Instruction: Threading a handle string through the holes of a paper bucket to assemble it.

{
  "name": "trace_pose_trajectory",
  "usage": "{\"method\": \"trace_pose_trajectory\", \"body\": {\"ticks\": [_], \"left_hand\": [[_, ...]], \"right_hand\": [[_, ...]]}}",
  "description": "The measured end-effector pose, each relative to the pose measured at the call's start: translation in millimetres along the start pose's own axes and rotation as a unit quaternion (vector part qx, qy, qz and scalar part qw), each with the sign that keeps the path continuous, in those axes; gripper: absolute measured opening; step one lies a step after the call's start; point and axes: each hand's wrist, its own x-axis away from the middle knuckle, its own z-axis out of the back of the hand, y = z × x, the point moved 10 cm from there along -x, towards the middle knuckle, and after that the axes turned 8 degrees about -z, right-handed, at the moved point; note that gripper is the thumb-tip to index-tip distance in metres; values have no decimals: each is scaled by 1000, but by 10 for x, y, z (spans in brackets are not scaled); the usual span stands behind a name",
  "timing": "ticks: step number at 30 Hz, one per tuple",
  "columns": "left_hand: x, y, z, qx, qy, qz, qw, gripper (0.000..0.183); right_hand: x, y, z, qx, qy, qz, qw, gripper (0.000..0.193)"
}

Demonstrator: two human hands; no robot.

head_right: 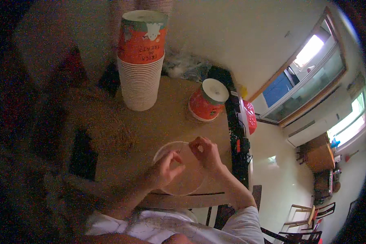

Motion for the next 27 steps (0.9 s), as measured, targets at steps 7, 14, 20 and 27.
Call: {"method": "trace_pose_trajectory", "body": {"ticks": [7,14,20,27], "left_hand": [[53,-503,-80,8,80,203,976,19],[122,-469,-322,446,96,358,815,24],[-281,-190,166,-13,-47,96,994,26],[-220,-462,-78,-9,-221,65,973,22]], "right_hand": [[223,-177,0,13,38,55,998,6],[308,-101,-22,-11,8,42,999,4],[257,42,-94,-21,-62,81,995,4],[238,-1,-197,-49,-92,118,987,7]]}}
